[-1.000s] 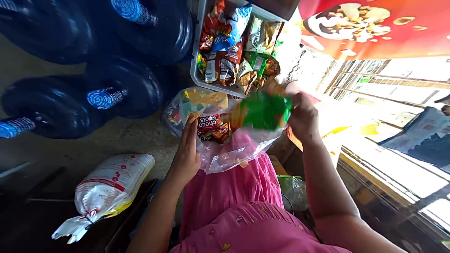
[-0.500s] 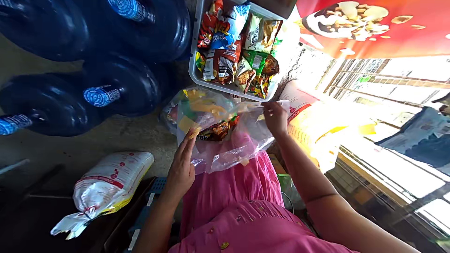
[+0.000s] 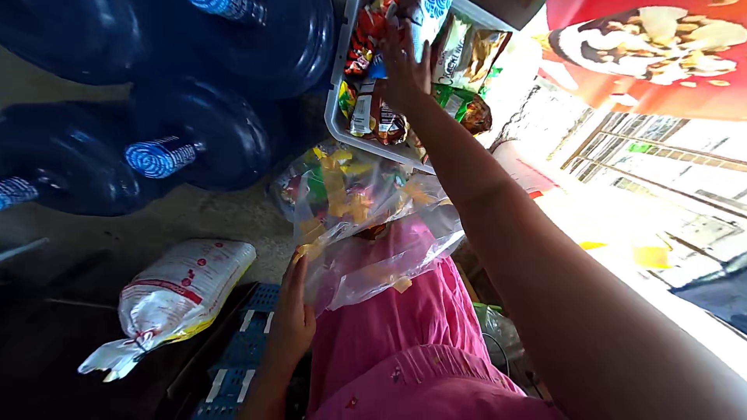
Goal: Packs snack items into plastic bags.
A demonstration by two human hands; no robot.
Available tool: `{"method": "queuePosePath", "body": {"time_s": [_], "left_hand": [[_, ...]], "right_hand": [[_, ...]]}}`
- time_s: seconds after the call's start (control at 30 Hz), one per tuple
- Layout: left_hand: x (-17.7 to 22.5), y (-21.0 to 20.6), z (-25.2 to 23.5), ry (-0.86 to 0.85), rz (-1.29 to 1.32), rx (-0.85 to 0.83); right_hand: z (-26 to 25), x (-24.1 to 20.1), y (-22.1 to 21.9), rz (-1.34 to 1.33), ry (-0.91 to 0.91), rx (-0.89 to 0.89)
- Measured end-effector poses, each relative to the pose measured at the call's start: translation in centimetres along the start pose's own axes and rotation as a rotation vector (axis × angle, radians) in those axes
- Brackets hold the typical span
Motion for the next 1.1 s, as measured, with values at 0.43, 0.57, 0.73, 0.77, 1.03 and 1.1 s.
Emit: {"method": "queuePosePath", "body": {"time_s": [0.43,0.57,0.73,0.77,1.03,1.1], "left_hand": [[0.9,0.2,-1.9,0.002,0.02,-0.073],[1.9,0.6,-1.8,-0.055,0.039,-0.078],[2.8,-0.4,-0.8,-0.089,0.012,-0.131],[2.9,-0.5,-0.6,-0.108,0.015,-0.151],[-2.0,0.9,4.3,-0.162,-0.095,-0.149],[-3.8,2.1,6.9,-0.062,-0.157,-0.136]], "right_hand": [[-1.9,4.6,0.2,-0.382,-0.025,-0.056],[10.2,6.2,1.8,-0.533,0.206,0.167],[27.9,11.2,-12.1,-0.5,-0.241,-0.231],[30.4,11.9,-15.3,-0.548,-0.333,-0.321],[38.3,2.5,-21.9,-0.813,-0.541,-0.47],[40.2,0.9,-21.7,-0.89,-0.523,-0.334]]}}
Point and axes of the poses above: each hand's wrist, its own z-axis away from the middle knuckle, its own y-axis out of the back of the hand, x = y × z, the point moved 7 cm from there along -z, towards the middle knuckle, and after that the axes turned 10 degrees about -x, right-handed, at the moved point
